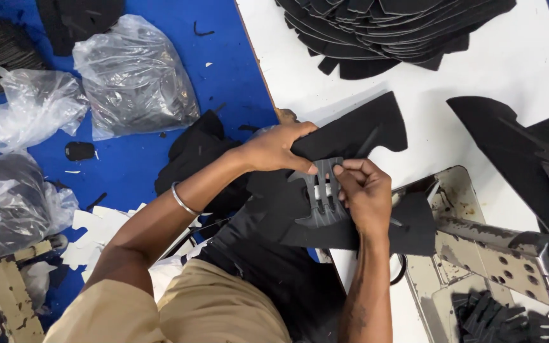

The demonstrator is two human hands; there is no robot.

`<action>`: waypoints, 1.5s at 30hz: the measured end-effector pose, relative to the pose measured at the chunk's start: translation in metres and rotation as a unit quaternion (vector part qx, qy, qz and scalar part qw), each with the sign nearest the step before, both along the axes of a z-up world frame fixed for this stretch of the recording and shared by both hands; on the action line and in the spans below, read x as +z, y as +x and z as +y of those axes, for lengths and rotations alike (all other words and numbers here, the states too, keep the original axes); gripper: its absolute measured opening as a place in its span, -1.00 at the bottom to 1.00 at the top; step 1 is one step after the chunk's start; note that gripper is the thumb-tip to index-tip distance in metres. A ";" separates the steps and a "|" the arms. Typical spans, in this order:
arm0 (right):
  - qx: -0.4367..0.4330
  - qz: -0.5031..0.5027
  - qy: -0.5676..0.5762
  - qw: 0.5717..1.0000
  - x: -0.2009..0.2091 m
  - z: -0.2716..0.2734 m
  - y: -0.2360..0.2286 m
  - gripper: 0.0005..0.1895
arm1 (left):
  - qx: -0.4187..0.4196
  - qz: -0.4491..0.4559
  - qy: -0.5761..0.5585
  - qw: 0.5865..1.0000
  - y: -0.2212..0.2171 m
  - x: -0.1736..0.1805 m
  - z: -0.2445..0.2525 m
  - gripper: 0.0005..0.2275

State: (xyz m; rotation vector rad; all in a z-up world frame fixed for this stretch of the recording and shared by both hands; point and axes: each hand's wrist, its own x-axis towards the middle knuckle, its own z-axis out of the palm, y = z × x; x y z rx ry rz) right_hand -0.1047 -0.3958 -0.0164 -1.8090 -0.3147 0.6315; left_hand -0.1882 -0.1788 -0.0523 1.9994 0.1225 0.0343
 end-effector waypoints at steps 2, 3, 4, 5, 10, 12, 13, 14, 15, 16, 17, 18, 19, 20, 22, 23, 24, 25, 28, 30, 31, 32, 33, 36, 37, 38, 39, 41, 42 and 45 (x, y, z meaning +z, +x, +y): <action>0.003 0.000 -0.011 1.000 0.001 0.001 -0.001 -0.89 | 0.000 0.003 0.009 1.000 0.001 -0.010 0.000 -0.25; 0.001 -0.009 -0.016 1.000 0.000 0.001 -0.002 -0.89 | -0.003 -0.013 -0.004 1.000 0.002 -0.018 0.000 -0.25; -0.001 -0.018 -0.019 1.000 -0.001 0.001 -0.002 -0.88 | -0.006 -0.029 -0.016 0.999 0.003 -0.026 0.000 -0.25; -0.002 -0.018 -0.019 1.000 0.001 0.002 -0.001 -0.88 | -0.007 -0.029 -0.015 0.999 0.003 -0.024 0.001 -0.25; -0.001 0.001 0.010 1.000 -0.004 -0.005 0.001 -0.86 | -0.009 -0.005 -0.057 0.998 0.002 -0.008 -0.001 -0.31; -0.017 -0.006 0.055 0.998 0.009 -0.008 -0.002 -0.84 | -0.004 -0.013 -0.042 0.999 0.002 -0.020 -0.001 -0.31; -0.031 -0.011 0.101 0.994 0.015 -0.009 -0.003 -0.81 | 0.002 -0.020 -0.026 0.999 0.002 -0.026 0.000 -0.32; -0.031 -0.014 0.101 0.994 0.011 -0.017 -0.004 -0.81 | 0.002 -0.023 -0.026 0.999 0.002 -0.022 0.000 -0.32; -0.051 -0.107 0.085 0.989 0.007 -0.025 -0.005 -0.81 | 0.009 -0.027 -0.001 1.000 0.003 -0.019 0.000 -0.33; -0.070 -0.198 0.068 0.975 0.002 -0.034 -0.007 -0.81 | 0.016 -0.029 0.024 0.999 0.001 -0.016 -0.001 -0.34; -0.070 -0.199 0.066 0.975 0.014 -0.034 -0.015 -0.81 | 0.016 -0.030 0.022 0.999 0.000 -0.012 -0.002 -0.34; -0.084 -0.262 -0.042 0.960 0.026 -0.033 -0.022 -0.81 | 0.019 -0.018 0.023 0.999 -0.001 -0.009 -0.003 -0.37; -0.098 -0.320 -0.149 0.931 0.037 -0.033 -0.030 -0.81 | 0.022 -0.007 0.025 0.999 -0.002 -0.005 -0.004 -0.39; -0.101 -0.320 -0.151 0.930 0.028 -0.038 -0.030 -0.81 | 0.019 -0.008 0.024 1.000 -0.002 -0.007 -0.004 -0.39; -0.028 -0.430 -0.182 0.884 0.010 -0.048 -0.029 -0.80 | 0.012 -0.019 -0.046 0.999 -0.001 -0.011 -0.005 -0.44; -0.032 -0.431 -0.184 0.883 0.007 -0.048 -0.030 -0.80 | 0.008 -0.020 -0.046 0.999 -0.001 -0.011 -0.007 -0.44; -0.022 -0.460 -0.202 0.864 0.004 -0.047 -0.031 -0.82 | 0.003 -0.026 -0.080 0.996 0.000 -0.011 -0.007 -0.47; -0.012 -0.489 -0.219 0.844 0.002 -0.046 -0.032 -0.83 | -0.002 -0.033 -0.115 0.993 -0.001 -0.010 -0.007 -0.49; -0.013 -0.500 -0.200 0.843 -0.003 -0.048 -0.032 -0.82 | -0.002 -0.044 -0.090 0.995 -0.001 -0.011 -0.005 -0.53; -0.016 -0.500 -0.204 0.842 -0.001 -0.047 -0.033 -0.83 | -0.005 -0.048 -0.090 0.995 -0.002 -0.009 -0.005 -0.53; -0.017 -0.498 -0.210 0.841 0.000 -0.047 -0.033 -0.85 | -0.008 -0.048 -0.092 0.995 -0.003 -0.009 -0.006 -0.54; -0.018 -0.499 -0.210 0.840 0.004 -0.050 -0.036 -0.85 | -0.009 -0.050 -0.092 0.994 -0.006 -0.002 -0.008 -0.54; -0.027 -0.442 -0.198 0.874 0.008 -0.053 -0.039 -0.81 | -0.015 -0.058 -0.082 0.995 -0.009 0.004 -0.009 -0.52; -0.055 -0.363 -0.182 0.912 0.035 -0.063 -0.053 -0.74 | -0.043 -0.073 -0.077 0.993 -0.026 0.045 -0.013 -0.50; -0.073 -0.342 -0.181 0.919 0.046 -0.068 -0.059 -0.71 | -0.062 -0.079 -0.085 0.991 -0.033 0.060 -0.016 -0.49; -0.077 -0.340 -0.183 0.919 0.054 -0.074 -0.068 -0.71 | -0.068 -0.077 -0.086 0.991 -0.038 0.075 -0.019 -0.49; -0.070 -0.314 -0.080 0.943 0.061 -0.080 -0.076 -0.58 | -0.101 -0.075 -0.128 0.984 -0.043 0.090 -0.023 -0.52; -0.066 -0.287 0.025 0.955 0.080 -0.082 -0.091 -0.41 | -0.138 -0.072 -0.168 0.973 -0.048 0.112 -0.030 -0.54; -0.167 -0.172 0.131 0.962 0.090 -0.078 -0.099 -0.30 | -0.175 -0.072 -0.190 0.963 -0.050 0.119 -0.034 -0.56; -0.206 -0.077 0.233 0.947 0.077 -0.105 -0.122 -0.28 | -0.242 -0.058 -0.230 0.941 -0.046 0.124 -0.050 -0.58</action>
